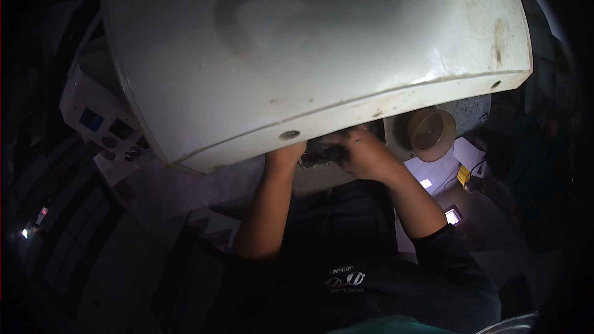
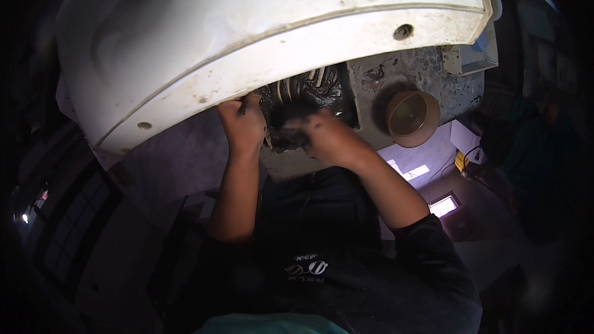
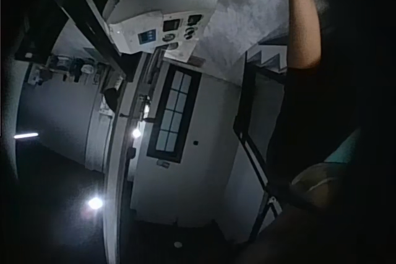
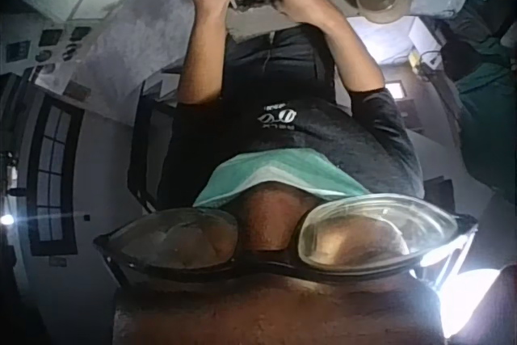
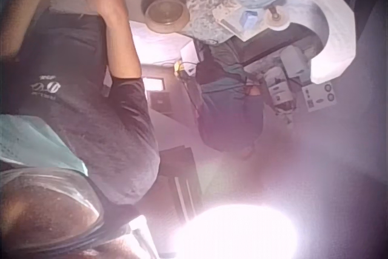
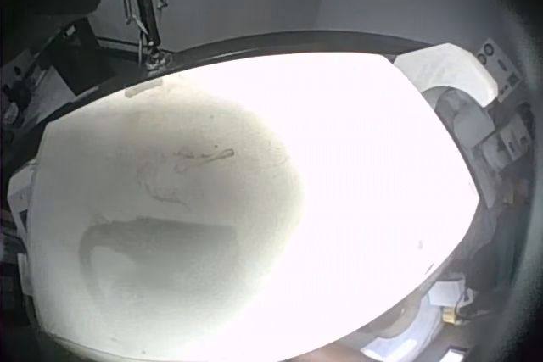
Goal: The person polishes dental prosthetics by holding and rotating them against the spinning wheel of a dental polishing lathe with wet slurry by hand inside a splash hood.
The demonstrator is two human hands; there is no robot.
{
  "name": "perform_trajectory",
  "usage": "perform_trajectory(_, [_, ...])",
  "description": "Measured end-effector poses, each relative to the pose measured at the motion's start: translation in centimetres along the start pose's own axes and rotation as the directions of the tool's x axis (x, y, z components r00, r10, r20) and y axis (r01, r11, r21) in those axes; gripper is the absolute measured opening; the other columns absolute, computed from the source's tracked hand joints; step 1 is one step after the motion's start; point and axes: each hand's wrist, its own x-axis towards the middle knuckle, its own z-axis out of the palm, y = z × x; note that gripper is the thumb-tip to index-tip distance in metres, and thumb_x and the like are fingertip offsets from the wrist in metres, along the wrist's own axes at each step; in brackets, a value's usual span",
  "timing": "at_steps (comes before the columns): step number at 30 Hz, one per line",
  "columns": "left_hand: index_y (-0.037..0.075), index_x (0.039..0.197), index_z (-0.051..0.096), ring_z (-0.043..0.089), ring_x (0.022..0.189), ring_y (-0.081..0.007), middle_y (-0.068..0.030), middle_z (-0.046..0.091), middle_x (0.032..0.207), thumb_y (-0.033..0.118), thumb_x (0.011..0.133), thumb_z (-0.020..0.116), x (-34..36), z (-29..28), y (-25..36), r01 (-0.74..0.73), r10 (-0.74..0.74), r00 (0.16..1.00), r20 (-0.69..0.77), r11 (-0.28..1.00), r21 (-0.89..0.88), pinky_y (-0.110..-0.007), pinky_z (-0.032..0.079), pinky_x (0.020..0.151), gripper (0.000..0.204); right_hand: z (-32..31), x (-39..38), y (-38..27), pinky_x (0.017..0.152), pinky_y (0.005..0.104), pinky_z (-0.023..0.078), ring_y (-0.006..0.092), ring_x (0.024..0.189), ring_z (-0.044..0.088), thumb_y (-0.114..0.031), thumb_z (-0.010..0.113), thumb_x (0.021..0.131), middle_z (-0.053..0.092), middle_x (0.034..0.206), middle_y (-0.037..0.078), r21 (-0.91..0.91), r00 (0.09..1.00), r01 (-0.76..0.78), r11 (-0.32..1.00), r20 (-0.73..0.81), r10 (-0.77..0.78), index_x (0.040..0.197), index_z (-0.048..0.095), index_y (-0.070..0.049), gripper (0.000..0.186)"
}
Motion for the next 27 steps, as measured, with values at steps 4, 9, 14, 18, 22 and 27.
perform_trajectory(4, [-0.006, 0.081, 0.058, 0.053, 0.069, -0.0099, -0.0049, 0.059, 0.074, -0.013, 0.073, 0.049, 0.3, 0.3, 0.4, -0.01, 0.01, 1.0, 0.023, 1.0, -0.01, -0.021, 0.04, 0.066, 0.014, -3.5, -0.3, -0.8, 0.078, 0.0364, 0.048, 0.037, 0.081, 0.06, -0.001, 0.063, 0.062, 0.061, 0.093, 0.018, 0.206, 0.882, 0.295, 0.933, -0.435, -0.182, 0.105, 0.054, -0.001, 0.044])
perform_trajectory(9, [-0.004, 0.088, 0.057, 0.055, 0.078, -0.0118, -0.0071, 0.058, 0.087, -0.016, 0.074, 0.046, -0.6, 2.1, -1.5, 0.274, -0.264, 0.962, 0.073, 0.93, -0.245, -0.022, 0.042, 0.07, 0.021, -1.6, 1.9, 0.5, 0.079, 0.0385, 0.046, 0.0381, 0.086, 0.057, -0.004, 0.061, 0.062, 0.059, 0.093, 0.021, -0.015, 0.872, 0.07, 0.997, -0.485, -0.068, 0.104, 0.055, -0.002, 0.042])
perform_trajectory(14, [-0.002, 0.097, 0.053, 0.054, 0.083, -0.0121, -0.0073, 0.056, 0.094, -0.013, 0.077, 0.049, 0.1, 2.9, 0.2, 0.376, -0.486, 0.871, 0.078, 0.554, -0.743, -0.021, 0.042, 0.072, 0.023, -0.9, 3.3, 2.3, 0.071, 0.0396, 0.045, 0.0376, 0.077, 0.057, -0.001, 0.059, 0.061, 0.059, 0.083, 0.019, 0.056, 0.752, 0.165, 0.985, -0.653, -0.088, 0.089, 0.058, -0.001, 0.027])
perform_trajectory(18, [-0.002, 0.098, 0.052, 0.053, 0.08, -0.0122, -0.0068, 0.054, 0.093, -0.007, 0.081, 0.051, 1.1, 3.4, 0.5, 0.346, -0.517, 0.851, 0.094, 0.417, -0.841, -0.022, 0.042, 0.07, 0.018, -1.1, 4.3, 2.0, 0.071, 0.0385, 0.045, 0.0363, 0.077, 0.057, 0.002, 0.058, 0.06, 0.06, 0.078, 0.018, 0.053, 0.685, 0.21, 0.976, -0.721, -0.108, 0.083, 0.059, 0.0, 0.022])
perform_trajectory(22, [-0.001, 0.094, 0.052, 0.051, 0.075, -0.0109, -0.0055, 0.053, 0.087, -0.001, 0.084, 0.049, 1.4, 3.2, 0.6, 0.359, -0.462, 0.886, 0.037, 0.633, -0.687, -0.022, 0.041, 0.064, 0.011, -0.8, 4.6, 2.0, 0.072, 0.0384, 0.045, 0.0365, 0.077, 0.057, 0.003, 0.057, 0.061, 0.06, 0.078, 0.018, 0.072, 0.684, 0.199, 0.977, -0.725, -0.086, 0.082, 0.06, -0.001, 0.022])
perform_trajectory(27, [0.0, 0.089, 0.052, 0.047, 0.068, -0.0087, -0.0034, 0.051, 0.078, -0.002, 0.083, 0.048, 1.3, 3.2, 0.0, 0.429, -0.578, 0.814, 0.056, 0.533, -0.729, -0.021, 0.037, 0.058, 0.007, 0.6, 4.5, 2.7, 0.072, 0.0349, 0.045, 0.0358, 0.077, 0.059, 0.003, 0.057, 0.061, 0.061, 0.078, 0.018, 0.19, 0.673, 0.177, 0.966, -0.74, 0.022, 0.083, 0.06, 0.001, 0.021])
